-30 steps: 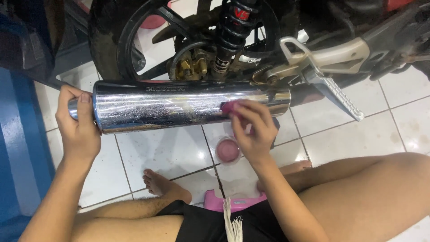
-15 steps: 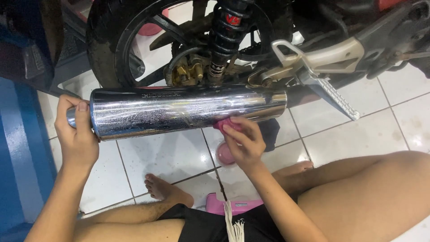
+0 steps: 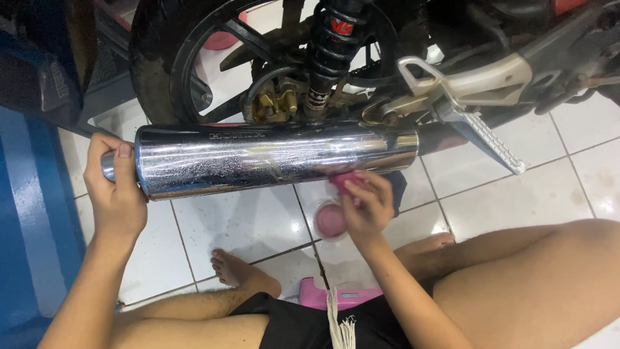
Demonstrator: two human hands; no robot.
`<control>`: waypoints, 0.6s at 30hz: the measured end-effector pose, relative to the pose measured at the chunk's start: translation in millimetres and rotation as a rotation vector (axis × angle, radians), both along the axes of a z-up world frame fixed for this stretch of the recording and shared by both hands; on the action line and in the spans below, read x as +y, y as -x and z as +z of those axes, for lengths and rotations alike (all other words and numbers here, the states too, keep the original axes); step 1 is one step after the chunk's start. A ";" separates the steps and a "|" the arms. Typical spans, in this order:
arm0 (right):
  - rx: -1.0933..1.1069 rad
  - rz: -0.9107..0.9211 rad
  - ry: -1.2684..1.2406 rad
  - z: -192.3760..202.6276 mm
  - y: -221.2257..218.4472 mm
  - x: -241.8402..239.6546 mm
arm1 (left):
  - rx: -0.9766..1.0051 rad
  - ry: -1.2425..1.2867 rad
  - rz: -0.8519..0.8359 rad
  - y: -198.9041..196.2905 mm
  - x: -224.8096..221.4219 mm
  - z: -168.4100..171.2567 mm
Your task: The person cleans a motorcycle exhaust pipe by applying a pink substance with a sponge and wiping it with a blue cloth. The person repeatedly dips the sponge into a container and scrubs the chrome surface.
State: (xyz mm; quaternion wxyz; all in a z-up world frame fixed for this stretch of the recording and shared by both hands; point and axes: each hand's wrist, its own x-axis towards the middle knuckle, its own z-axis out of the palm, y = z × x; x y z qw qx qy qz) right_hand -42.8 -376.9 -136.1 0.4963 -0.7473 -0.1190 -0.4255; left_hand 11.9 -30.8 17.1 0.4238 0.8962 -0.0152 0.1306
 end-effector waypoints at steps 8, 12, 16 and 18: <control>-0.141 0.220 -0.094 13.8 -8.5 23.9 | -0.025 -0.017 -0.023 1.1 2.3 -1.1; -0.037 0.027 0.008 6.1 3.1 12.1 | 0.026 0.006 -0.009 2.3 1.4 1.7; -0.037 -0.087 -0.010 9.2 -2.4 14.0 | 0.028 -0.009 -0.016 1.6 2.5 1.3; -0.073 -0.064 0.027 12.3 -4.5 17.3 | 0.021 -0.009 -0.020 1.4 2.9 0.2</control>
